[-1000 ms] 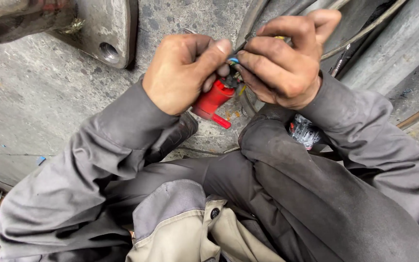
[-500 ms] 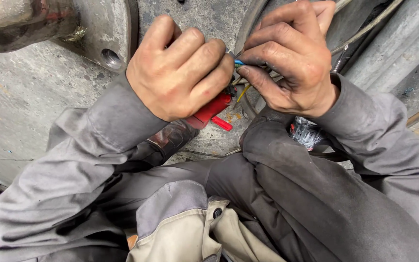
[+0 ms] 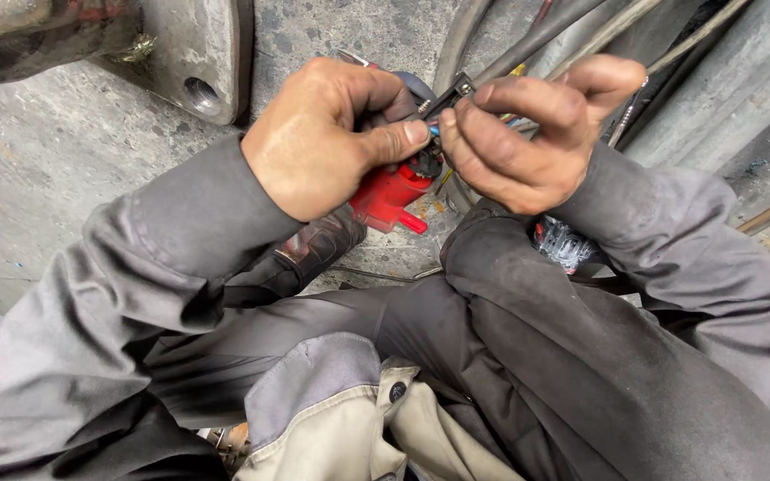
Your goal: Wiring an industrial power plug using a power drill and handling individual wires.
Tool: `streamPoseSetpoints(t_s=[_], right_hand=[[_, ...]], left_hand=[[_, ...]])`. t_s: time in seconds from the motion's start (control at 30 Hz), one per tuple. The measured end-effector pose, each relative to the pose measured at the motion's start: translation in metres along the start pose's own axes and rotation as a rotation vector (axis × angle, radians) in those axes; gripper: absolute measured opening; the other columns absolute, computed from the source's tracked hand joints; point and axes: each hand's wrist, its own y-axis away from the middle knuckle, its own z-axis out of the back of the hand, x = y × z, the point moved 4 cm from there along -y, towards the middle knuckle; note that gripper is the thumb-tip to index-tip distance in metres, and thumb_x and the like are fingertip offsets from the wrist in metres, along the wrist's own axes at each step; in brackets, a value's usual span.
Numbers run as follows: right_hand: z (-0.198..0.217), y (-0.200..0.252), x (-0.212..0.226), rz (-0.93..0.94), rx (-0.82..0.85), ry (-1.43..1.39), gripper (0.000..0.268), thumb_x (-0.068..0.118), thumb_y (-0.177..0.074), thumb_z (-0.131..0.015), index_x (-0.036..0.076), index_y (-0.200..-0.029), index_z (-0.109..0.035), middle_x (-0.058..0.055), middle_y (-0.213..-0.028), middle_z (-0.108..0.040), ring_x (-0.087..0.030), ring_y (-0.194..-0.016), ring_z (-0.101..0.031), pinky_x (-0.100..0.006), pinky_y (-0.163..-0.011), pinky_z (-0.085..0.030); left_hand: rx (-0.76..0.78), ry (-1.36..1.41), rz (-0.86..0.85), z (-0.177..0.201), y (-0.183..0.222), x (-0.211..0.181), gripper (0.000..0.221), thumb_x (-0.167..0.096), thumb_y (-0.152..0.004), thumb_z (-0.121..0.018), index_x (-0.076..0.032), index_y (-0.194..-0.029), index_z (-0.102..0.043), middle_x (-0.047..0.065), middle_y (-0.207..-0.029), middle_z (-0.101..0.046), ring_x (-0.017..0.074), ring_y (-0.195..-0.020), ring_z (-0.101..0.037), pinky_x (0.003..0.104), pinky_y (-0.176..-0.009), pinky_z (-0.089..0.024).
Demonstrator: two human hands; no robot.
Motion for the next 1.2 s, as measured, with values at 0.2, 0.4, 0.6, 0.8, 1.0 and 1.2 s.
streamPoseSetpoints(t_s=[0.2,0.4,0.6,0.8,1.0,1.2], right_hand=[[0.000,0.010,0.004,-0.021,-0.068,-0.018,0.019,0.019,-0.077,-0.083,0.010,-0.094,-0.080,0.005,-0.100,-0.072,-0.019,-0.100,-0.061,-0.047,-0.090,-0.026],[0.005,-0.003,-0.012,-0.234,0.152,-0.253,0.020,0.017,-0.092,-0.077,0.005,-0.109,-0.076,-0.002,-0.111,-0.070,-0.024,-0.111,-0.060,-0.049,-0.099,-0.025],[0.006,-0.017,-0.018,-0.325,0.221,-0.360,0.018,0.013,-0.095,-0.080,0.006,-0.109,-0.074,-0.003,-0.111,-0.070,-0.025,-0.115,-0.058,-0.046,-0.100,-0.027],[0.008,-0.018,-0.029,-0.434,0.302,-0.518,0.017,0.012,-0.094,-0.081,0.006,-0.107,-0.072,-0.003,-0.110,-0.069,-0.028,-0.119,-0.057,-0.044,-0.106,-0.032],[0.004,-0.014,-0.039,-0.539,0.360,-0.690,0.016,0.013,-0.094,-0.082,0.005,-0.105,-0.071,-0.003,-0.110,-0.070,-0.027,-0.120,-0.058,-0.042,-0.107,-0.034],[-0.003,-0.007,-0.023,-0.521,0.239,-0.518,0.018,0.013,-0.093,-0.082,0.003,-0.102,-0.070,-0.006,-0.107,-0.069,-0.028,-0.118,-0.059,-0.046,-0.101,-0.033]], left_hand=[[0.066,0.289,0.269,-0.012,0.003,0.010,0.032,-0.019,-0.099,-0.068,0.002,-0.076,-0.063,0.003,-0.062,-0.060,0.0089,-0.055,-0.056,0.030,-0.050,-0.050],[-0.216,-0.263,-0.140,0.012,0.024,-0.006,0.027,-0.021,-0.111,-0.060,-0.001,-0.095,-0.065,0.009,-0.077,-0.065,0.0209,-0.069,-0.065,0.032,-0.062,-0.050],[-0.317,-1.154,-0.998,0.018,0.036,-0.028,0.026,-0.016,-0.096,-0.067,-0.002,-0.118,-0.067,0.009,-0.114,-0.063,0.0206,-0.093,-0.059,0.034,-0.078,-0.043],[-0.300,-1.446,-1.324,0.012,0.027,-0.045,0.025,-0.020,-0.087,-0.066,-0.005,-0.107,-0.068,0.007,-0.109,-0.061,0.0172,-0.094,-0.055,0.032,-0.077,-0.036],[-0.158,-1.203,-1.095,0.000,0.011,-0.051,0.022,-0.023,-0.086,-0.069,-0.007,-0.100,-0.068,0.006,-0.099,-0.058,0.0217,-0.093,-0.059,0.036,-0.077,-0.047],[-0.282,-0.541,-0.582,-0.003,0.010,-0.023,0.015,-0.009,-0.106,-0.064,0.002,-0.099,-0.058,0.017,-0.093,-0.056,0.0356,-0.085,-0.061,0.043,-0.074,-0.048]])
